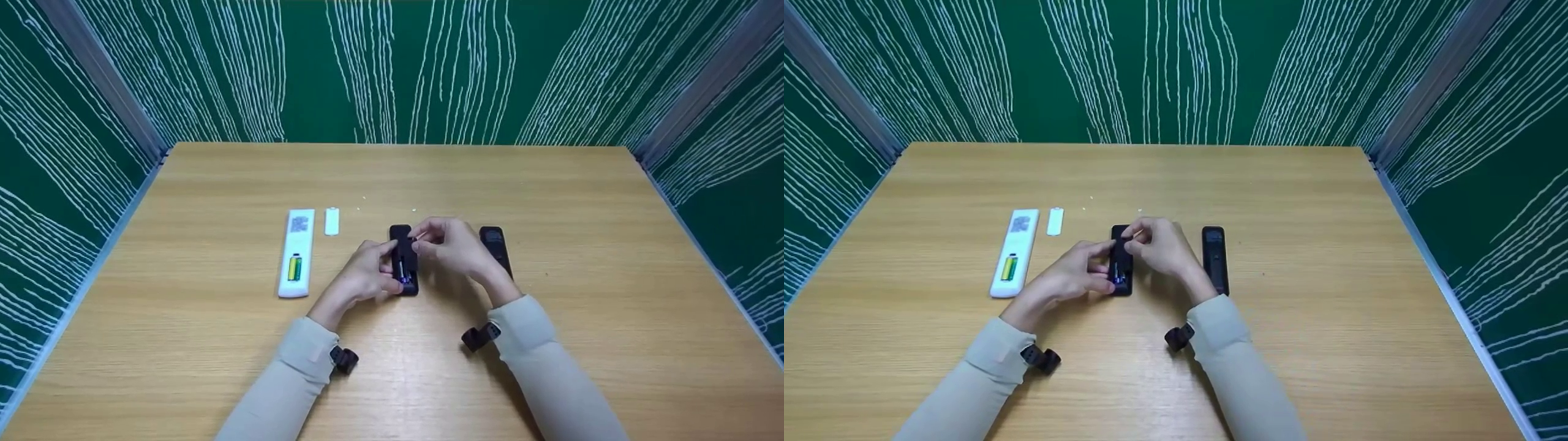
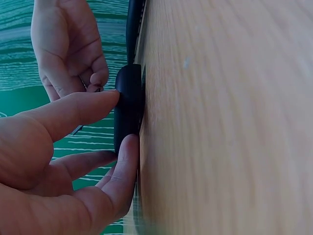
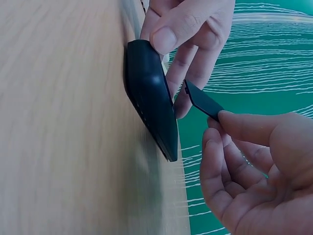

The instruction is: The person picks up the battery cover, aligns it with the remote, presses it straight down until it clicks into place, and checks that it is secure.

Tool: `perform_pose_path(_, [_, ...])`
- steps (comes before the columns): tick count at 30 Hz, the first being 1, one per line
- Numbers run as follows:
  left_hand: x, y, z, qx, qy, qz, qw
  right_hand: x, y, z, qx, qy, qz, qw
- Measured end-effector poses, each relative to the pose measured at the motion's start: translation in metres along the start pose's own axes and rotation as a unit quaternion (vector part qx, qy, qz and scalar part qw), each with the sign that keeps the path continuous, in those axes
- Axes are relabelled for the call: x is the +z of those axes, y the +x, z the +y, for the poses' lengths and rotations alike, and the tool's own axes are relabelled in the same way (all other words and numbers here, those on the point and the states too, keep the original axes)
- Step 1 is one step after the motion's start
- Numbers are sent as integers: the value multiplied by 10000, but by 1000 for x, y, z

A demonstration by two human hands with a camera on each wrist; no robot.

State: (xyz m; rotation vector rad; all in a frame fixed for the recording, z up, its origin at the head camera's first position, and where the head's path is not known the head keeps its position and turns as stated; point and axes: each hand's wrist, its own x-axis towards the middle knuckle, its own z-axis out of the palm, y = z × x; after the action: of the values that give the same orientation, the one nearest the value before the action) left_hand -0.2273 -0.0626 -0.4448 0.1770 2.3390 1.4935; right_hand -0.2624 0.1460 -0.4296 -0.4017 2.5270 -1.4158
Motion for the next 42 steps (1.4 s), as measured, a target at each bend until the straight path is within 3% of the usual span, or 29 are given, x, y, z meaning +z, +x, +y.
perform_pose_path(8, [0, 1, -1, 82, -40, -25, 10000, 3, -1, -1, 50, 83, -121, 9999])
perform_pose_path(20, [-1, 0, -1, -100, 95, 20, 9999, 9, 2, 0, 2, 76, -313, 9995])
perform_pose_path(42, [0, -1, 1, 25, 50, 12, 10000, 9, 1, 3, -16, 128, -522, 9986])
